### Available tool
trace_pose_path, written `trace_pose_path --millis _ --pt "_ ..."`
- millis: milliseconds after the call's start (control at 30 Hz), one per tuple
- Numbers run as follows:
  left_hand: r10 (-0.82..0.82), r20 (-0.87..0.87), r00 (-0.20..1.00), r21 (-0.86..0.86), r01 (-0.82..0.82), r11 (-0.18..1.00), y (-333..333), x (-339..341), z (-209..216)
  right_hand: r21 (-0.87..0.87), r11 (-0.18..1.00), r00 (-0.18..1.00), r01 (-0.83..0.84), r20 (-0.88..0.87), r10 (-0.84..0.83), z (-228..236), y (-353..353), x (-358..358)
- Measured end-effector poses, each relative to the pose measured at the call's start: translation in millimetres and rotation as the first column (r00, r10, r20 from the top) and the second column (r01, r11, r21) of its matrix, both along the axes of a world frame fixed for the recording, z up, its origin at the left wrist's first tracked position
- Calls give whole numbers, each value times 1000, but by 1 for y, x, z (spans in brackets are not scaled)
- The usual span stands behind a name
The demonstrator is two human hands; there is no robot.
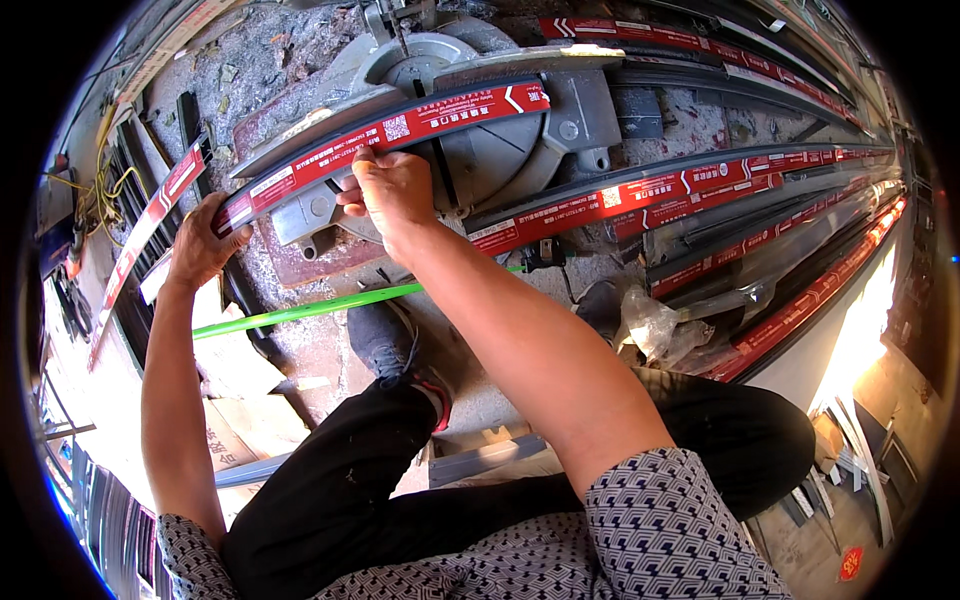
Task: The person measures and marks metal profiles with a tape measure and marker, then cuts them to length using a miter saw. The person repeats this process for multiple pieces, stacking the cut sections on the floor.
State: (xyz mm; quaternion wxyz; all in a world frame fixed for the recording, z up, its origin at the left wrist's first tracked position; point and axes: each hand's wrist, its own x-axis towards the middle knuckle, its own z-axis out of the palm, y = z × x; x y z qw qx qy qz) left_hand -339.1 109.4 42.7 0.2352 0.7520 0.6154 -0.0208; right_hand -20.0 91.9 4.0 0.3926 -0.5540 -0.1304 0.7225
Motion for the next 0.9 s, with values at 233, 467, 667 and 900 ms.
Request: trace_pose_path --millis 233,467,667,900 --pt "-32 -18 999 79 33 996 -7 -5 -7 0 999 999 44 -10 -44 1 1 3" --pt "-102 -62 993 178 111 978 -16 -12 -16 37 997 997 73 -5 -73 0 -4 2" --pt "-71 -68 995 155 81 985 -20 -5 -11 35 997 998 66 0 -67 2 -10 5" --pt "-109 -16 994 189 110 976 -25 -6 -15 34 998 999 51 0 -51 1 -14 8"
